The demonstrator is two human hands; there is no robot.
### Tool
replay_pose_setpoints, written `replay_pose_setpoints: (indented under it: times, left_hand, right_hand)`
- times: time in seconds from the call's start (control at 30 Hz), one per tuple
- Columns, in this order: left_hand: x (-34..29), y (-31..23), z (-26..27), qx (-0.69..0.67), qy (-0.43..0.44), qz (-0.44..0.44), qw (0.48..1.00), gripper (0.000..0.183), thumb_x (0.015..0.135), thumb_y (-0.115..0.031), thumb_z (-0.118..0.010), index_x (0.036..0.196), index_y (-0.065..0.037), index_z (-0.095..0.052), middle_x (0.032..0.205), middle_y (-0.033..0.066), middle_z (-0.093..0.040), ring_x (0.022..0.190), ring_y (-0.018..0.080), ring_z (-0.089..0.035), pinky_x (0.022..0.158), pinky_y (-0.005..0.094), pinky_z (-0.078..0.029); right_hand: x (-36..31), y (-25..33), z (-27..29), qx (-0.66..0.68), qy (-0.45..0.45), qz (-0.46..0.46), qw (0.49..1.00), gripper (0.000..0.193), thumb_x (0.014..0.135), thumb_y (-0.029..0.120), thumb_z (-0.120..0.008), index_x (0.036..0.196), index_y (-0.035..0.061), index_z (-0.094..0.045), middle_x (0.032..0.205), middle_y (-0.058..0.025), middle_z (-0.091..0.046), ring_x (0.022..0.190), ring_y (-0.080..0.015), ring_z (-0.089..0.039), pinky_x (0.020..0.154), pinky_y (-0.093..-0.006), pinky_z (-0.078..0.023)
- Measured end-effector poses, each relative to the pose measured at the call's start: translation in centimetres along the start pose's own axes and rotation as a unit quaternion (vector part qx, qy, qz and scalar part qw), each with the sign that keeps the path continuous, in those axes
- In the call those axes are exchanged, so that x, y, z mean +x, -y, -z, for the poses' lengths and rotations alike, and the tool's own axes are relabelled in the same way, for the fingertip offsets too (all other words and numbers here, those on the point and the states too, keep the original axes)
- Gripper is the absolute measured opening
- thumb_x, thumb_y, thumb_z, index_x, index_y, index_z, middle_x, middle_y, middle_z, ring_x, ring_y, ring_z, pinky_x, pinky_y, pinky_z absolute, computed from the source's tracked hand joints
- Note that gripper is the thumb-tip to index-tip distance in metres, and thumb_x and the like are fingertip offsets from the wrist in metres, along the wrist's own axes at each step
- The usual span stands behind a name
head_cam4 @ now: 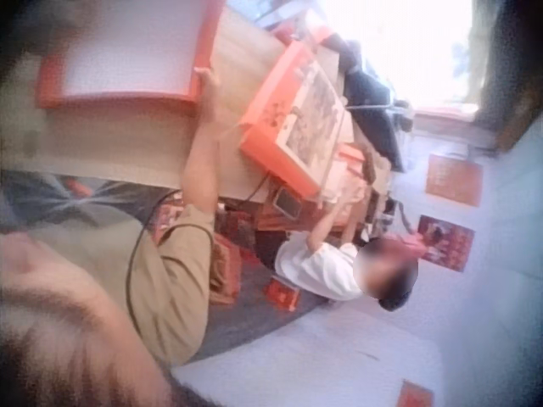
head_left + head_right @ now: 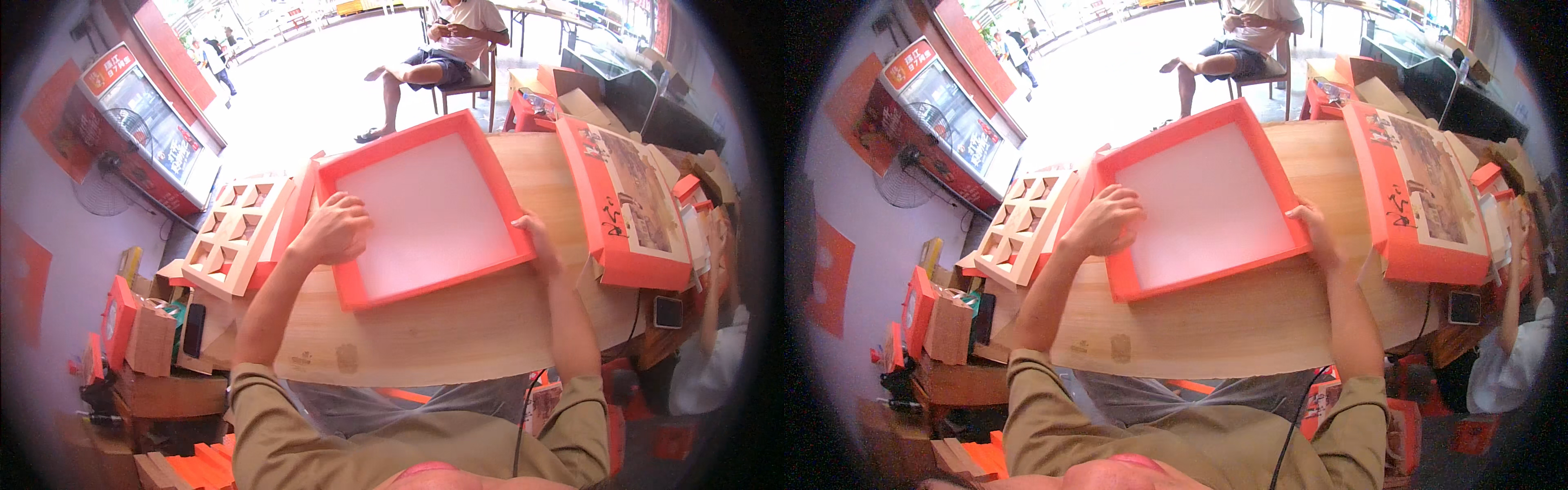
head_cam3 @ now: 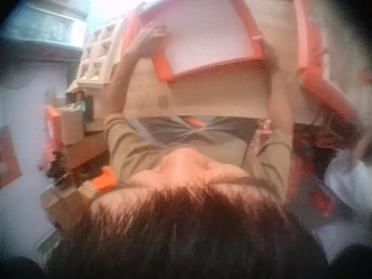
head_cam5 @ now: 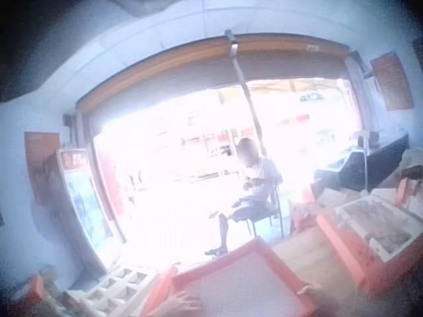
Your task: The person assembles cardboard gift boxes by folding pre-cut pieces, placing cardboard divider inserts into the boxes, and stacking the completed boxes and components on a table.
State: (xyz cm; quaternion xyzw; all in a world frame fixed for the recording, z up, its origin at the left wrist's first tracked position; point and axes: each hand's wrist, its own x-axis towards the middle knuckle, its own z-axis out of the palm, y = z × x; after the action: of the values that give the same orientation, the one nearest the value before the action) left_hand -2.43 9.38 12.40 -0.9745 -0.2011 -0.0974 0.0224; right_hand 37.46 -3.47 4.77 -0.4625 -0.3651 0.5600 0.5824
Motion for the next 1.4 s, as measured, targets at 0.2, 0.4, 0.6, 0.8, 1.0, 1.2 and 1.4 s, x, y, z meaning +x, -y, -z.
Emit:
replay_pose_setpoints:
  times: [0.2,0.4,0.6,0.8,1.0,1.2,1.4]
  left_hand:
    - [-5.6,0.7,-0.8,-0.057,0.112,-0.064,0.99,0.069,0.08,-0.071,-0.067,0.098,-0.004,-0.069,0.099,0.0153,-0.068,0.105,0.0347,-0.062,0.098,0.0478,-0.046]
    - [-6.4,0.1,-2.4,-0.075,0.136,-0.054,0.986,0.087,0.08,-0.087,-0.053,0.099,-0.004,-0.067,0.094,0.014,-0.062,0.099,0.0352,-0.058,0.096,0.0483,-0.043]
    - [-5.2,-1.2,-1.8,-0.052,0.154,-0.034,0.986,0.084,0.08,-0.086,-0.054,0.095,-0.004,-0.065,0.097,0.0131,-0.059,0.103,0.0334,-0.055,0.099,0.0488,-0.04]
    - [-5.0,-1.5,-1.3,-0.025,0.042,-0.09,0.995,0.081,0.08,-0.085,-0.056,0.078,-0.004,-0.057,0.088,0.0131,-0.054,0.086,0.0338,-0.056,0.086,0.0453,-0.046]
    - [-6.8,-1.3,-2.3,0.036,-0.098,-0.049,0.993,0.07,0.076,-0.074,-0.068,0.072,-0.006,-0.05,0.075,0.0094,-0.052,0.068,0.0327,-0.056,0.073,0.0443,-0.048]
    - [-5.6,-3.8,-4.4,0.109,-0.269,0.014,0.957,0.054,0.074,-0.053,-0.079,0.094,-0.007,-0.058,0.087,0.0081,-0.053,0.078,0.0294,-0.057,0.075,0.0454,-0.046]
    - [-7.4,-5.5,-6.1,0.176,-0.227,0.046,0.957,0.033,0.078,-0.017,-0.074,0.109,-0.012,-0.066,0.088,0.0054,-0.051,0.08,0.0259,-0.056,0.075,0.0423,-0.047]
  right_hand:
    - [1.4,-1.0,0.5,0.045,0.104,0.008,0.994,0.06,0.093,0.016,-0.055,0.148,-0.0062,-0.046,0.13,-0.0163,-0.065,0.115,-0.0201,-0.065,0.098,-0.0326,-0.053]
    - [1.7,-2.4,1.1,0.146,0.043,0.036,0.988,0.082,0.102,0.042,-0.056,0.161,-0.0021,-0.019,0.151,-0.021,-0.047,0.138,-0.0261,-0.05,0.112,-0.0379,-0.044]
    - [3.1,-5.8,2.0,-0.09,-0.066,0.223,0.968,0.071,0.1,0.038,-0.065,0.154,0.0011,-0.039,0.146,-0.0216,-0.052,0.132,-0.0292,-0.053,0.111,-0.0392,-0.043]
    - [1.6,-4.6,-0.4,-0.315,-0.183,0.266,0.893,0.061,0.096,0.04,-0.071,0.139,0.001,-0.054,0.135,-0.0213,-0.058,0.126,-0.0313,-0.055,0.108,-0.041,-0.044]
    - [-0.5,-2.7,-1.4,-0.431,-0.15,0.481,0.748,0.069,0.087,0.05,-0.076,0.138,0.0086,-0.057,0.13,-0.0145,-0.06,0.128,-0.035,-0.054,0.114,-0.0497,-0.036]
    - [-4.6,-0.9,-5.9,-0.512,0.152,0.5,0.681,0.062,0.072,0.042,-0.083,0.127,0.0195,-0.065,0.127,-0.0078,-0.062,0.136,-0.0313,-0.049,0.122,-0.0553,-0.026]
    - [-2.1,-3.1,-4.3,-0.566,-0.012,0.469,0.678,0.03,0.078,0.008,-0.072,0.107,0.0165,-0.075,0.127,-0.0074,-0.063,0.135,-0.0316,-0.05,0.119,-0.0551,-0.032]
